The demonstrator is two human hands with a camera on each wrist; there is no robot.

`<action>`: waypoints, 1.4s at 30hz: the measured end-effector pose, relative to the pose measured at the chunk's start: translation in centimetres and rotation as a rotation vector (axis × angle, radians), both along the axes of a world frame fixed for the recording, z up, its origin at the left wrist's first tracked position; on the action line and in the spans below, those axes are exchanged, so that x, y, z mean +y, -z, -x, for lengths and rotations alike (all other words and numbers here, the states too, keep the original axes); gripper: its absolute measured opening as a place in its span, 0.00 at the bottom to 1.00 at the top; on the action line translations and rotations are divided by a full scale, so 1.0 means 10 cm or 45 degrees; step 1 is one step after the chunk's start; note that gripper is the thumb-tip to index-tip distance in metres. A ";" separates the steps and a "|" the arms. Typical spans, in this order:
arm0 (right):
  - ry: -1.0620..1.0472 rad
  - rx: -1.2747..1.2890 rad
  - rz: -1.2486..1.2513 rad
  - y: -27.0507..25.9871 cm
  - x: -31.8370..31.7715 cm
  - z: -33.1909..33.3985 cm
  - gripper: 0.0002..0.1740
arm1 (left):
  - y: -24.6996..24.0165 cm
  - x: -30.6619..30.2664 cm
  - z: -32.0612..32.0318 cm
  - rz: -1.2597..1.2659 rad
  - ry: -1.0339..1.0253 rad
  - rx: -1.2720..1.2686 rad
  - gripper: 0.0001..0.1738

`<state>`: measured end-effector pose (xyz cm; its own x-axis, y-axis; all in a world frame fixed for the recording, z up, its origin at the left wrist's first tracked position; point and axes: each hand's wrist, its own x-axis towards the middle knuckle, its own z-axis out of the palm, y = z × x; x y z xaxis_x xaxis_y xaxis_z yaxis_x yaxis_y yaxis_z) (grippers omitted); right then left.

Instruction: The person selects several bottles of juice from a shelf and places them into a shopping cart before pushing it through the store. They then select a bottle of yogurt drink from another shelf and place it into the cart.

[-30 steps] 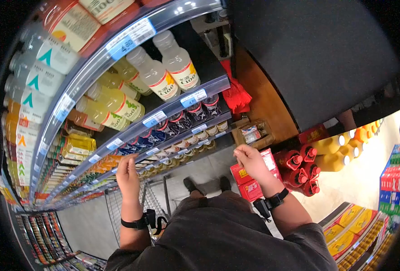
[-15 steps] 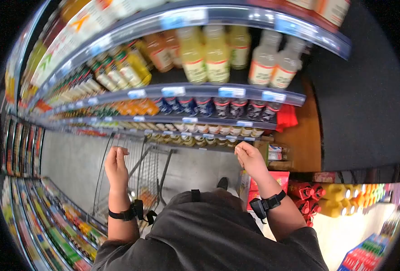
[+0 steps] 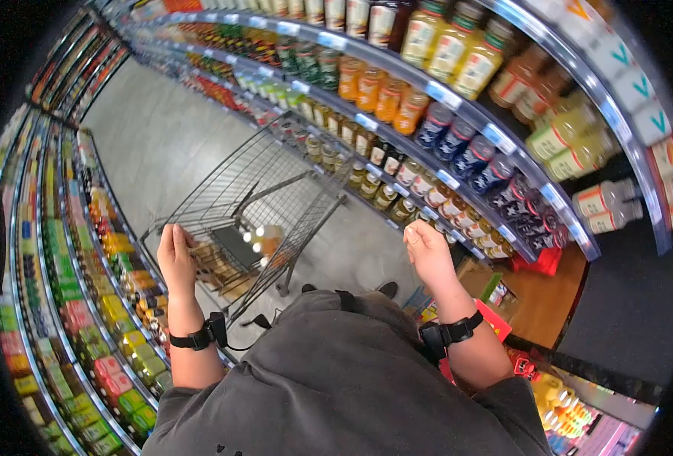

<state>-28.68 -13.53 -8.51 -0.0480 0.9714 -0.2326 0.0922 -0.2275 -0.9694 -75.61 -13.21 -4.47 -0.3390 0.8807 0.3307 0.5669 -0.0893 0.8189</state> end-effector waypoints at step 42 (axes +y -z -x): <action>-1.159 -0.609 0.445 2.95 2.17 3.64 0.18 | 2.71 0.60 0.97 0.823 -0.170 -0.008 0.13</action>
<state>-65.10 8.19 -38.03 -0.5474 0.4939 -0.6756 0.7171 -0.1393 -0.6829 -85.33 -7.16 -31.59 -0.4593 0.8515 -0.2528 0.5339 0.4921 0.6876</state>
